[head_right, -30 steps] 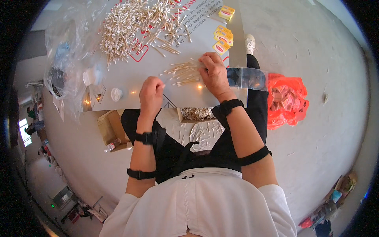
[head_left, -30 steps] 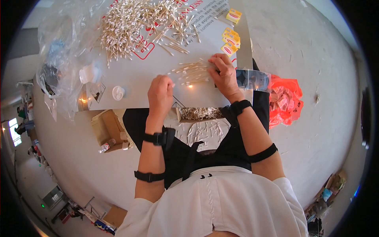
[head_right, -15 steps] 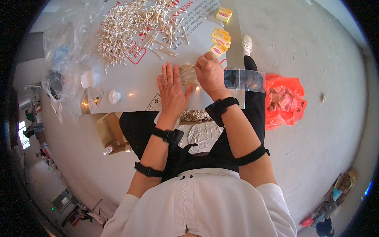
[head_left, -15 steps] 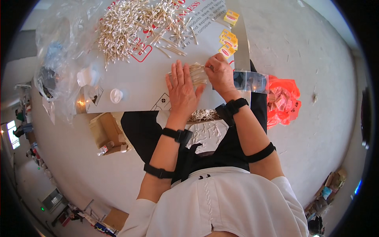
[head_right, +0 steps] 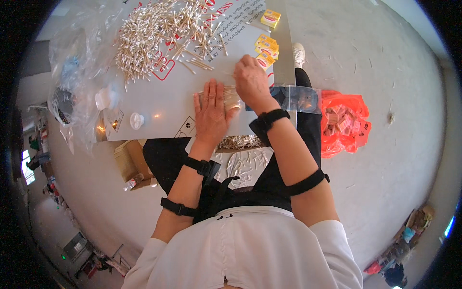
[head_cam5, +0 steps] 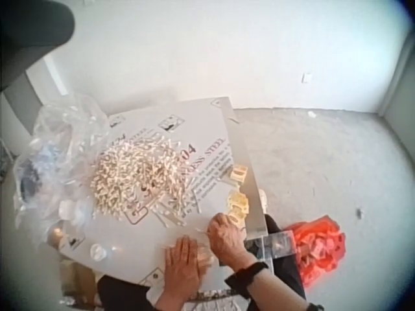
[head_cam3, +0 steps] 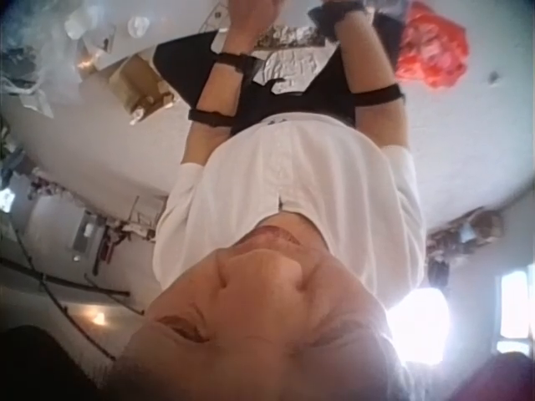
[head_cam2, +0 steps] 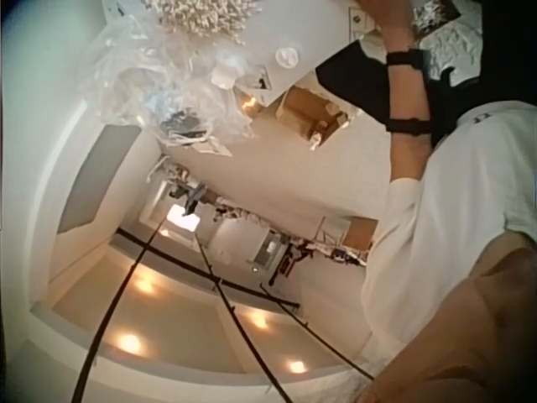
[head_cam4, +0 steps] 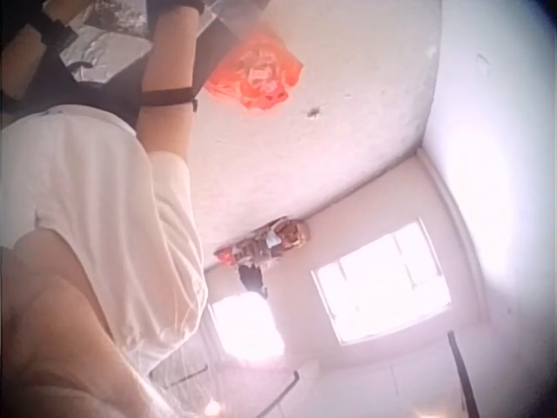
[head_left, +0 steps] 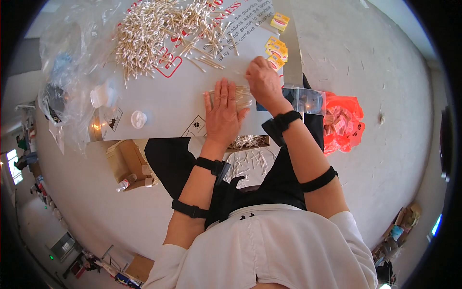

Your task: Placing cotton swabs into plastic packaging and applying labels.

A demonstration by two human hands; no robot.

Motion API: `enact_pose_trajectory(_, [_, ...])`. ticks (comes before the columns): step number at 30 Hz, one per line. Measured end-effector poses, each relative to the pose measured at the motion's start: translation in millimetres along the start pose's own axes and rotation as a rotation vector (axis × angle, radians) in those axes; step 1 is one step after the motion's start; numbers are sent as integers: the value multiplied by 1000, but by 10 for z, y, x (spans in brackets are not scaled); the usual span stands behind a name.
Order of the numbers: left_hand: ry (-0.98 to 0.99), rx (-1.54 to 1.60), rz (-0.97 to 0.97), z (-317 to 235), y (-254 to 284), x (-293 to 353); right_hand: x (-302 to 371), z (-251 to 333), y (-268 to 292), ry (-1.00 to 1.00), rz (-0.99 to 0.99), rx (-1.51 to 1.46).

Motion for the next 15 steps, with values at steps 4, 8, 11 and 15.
enact_pose_trajectory(4, [14, 76, -92, -68, 37, 46, -130, 57, -78, 73, 153, -338])
enact_pose_trajectory(8, [-73, 88, -103, -148, 119, 23, -8, -190, 17, -89, -81, -605])
enact_pose_trajectory(11, [-117, 38, -34, -117, 70, -123, 180, -229, 77, -277, -230, -702])
enact_pose_trajectory(15, [-55, 30, -50, -46, 75, -432, 416, -160, 114, -332, -296, -757])
Point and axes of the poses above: each hand's wrist, its own x-axis away from the middle knuckle, its own y-axis out of the back of the hand, z = x × y, the point moved 3 cm from there along -x, towards the middle knuckle, and after that the axes turned 6 degrees about z, right-handed, at the moved point
